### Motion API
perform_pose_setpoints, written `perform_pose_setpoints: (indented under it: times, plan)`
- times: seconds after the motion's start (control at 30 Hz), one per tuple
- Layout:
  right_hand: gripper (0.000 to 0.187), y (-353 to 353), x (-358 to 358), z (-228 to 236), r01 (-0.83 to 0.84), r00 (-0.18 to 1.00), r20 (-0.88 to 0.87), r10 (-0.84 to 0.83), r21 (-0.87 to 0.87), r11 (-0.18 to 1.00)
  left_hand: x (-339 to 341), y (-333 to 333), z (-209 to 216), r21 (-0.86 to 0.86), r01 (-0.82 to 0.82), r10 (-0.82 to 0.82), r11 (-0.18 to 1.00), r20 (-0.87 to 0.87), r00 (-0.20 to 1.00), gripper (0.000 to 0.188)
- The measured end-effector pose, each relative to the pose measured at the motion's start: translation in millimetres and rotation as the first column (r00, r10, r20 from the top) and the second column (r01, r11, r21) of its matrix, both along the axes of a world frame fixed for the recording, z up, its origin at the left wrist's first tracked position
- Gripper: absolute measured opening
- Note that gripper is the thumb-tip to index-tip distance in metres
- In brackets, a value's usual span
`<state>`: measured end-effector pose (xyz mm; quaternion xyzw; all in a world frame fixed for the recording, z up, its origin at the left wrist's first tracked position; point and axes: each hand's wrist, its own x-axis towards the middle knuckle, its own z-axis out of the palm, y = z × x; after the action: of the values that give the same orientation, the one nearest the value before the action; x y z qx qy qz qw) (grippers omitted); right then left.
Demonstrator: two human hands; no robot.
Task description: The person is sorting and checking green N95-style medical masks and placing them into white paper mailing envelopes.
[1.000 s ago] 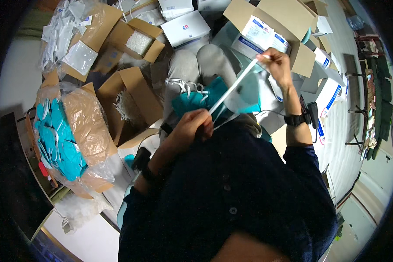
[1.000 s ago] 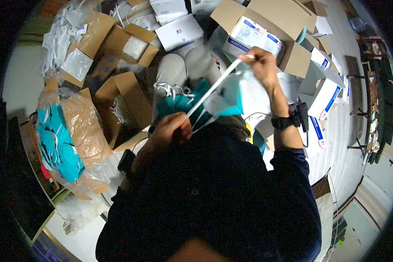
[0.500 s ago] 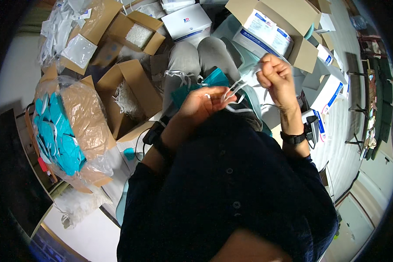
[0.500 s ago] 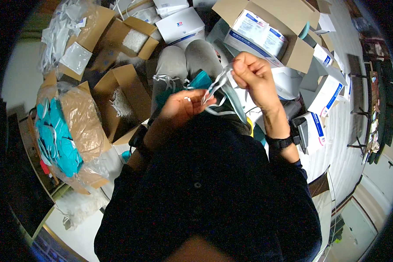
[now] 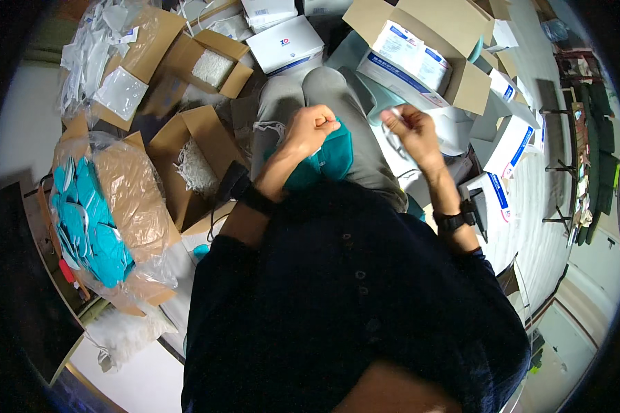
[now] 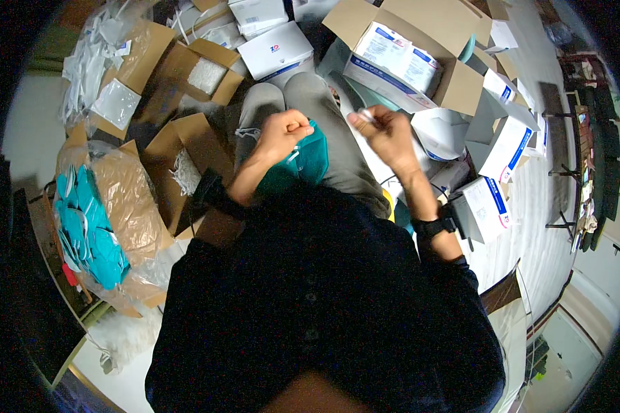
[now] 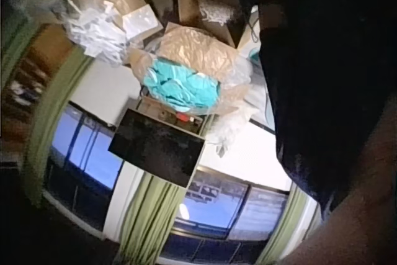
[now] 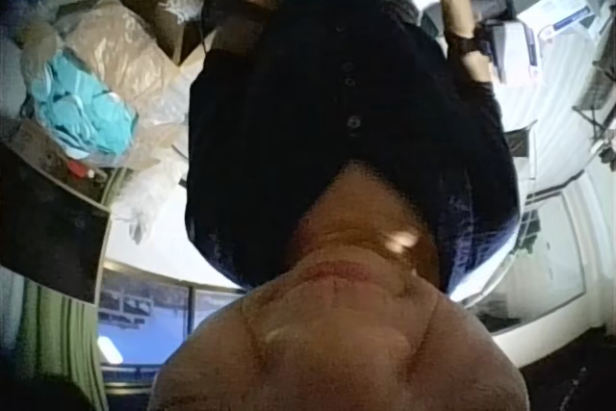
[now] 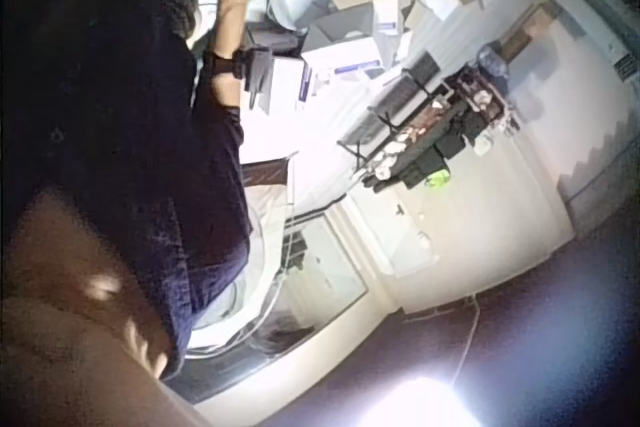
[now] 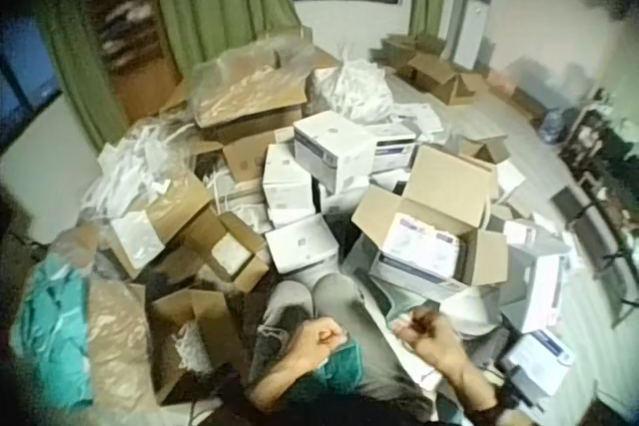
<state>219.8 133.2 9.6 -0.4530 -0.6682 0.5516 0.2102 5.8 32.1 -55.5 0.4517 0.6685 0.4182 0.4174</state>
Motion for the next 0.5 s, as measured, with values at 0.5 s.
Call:
perform_pose_setpoints:
  times: [0.5]
  plan:
    - [0.023,0,-17,-15,0.116,0.993,-0.043,-0.108,0.319,0.941,-17,-20,-33,0.115,-0.248,0.266,0.962,-0.183,0.946,0.02]
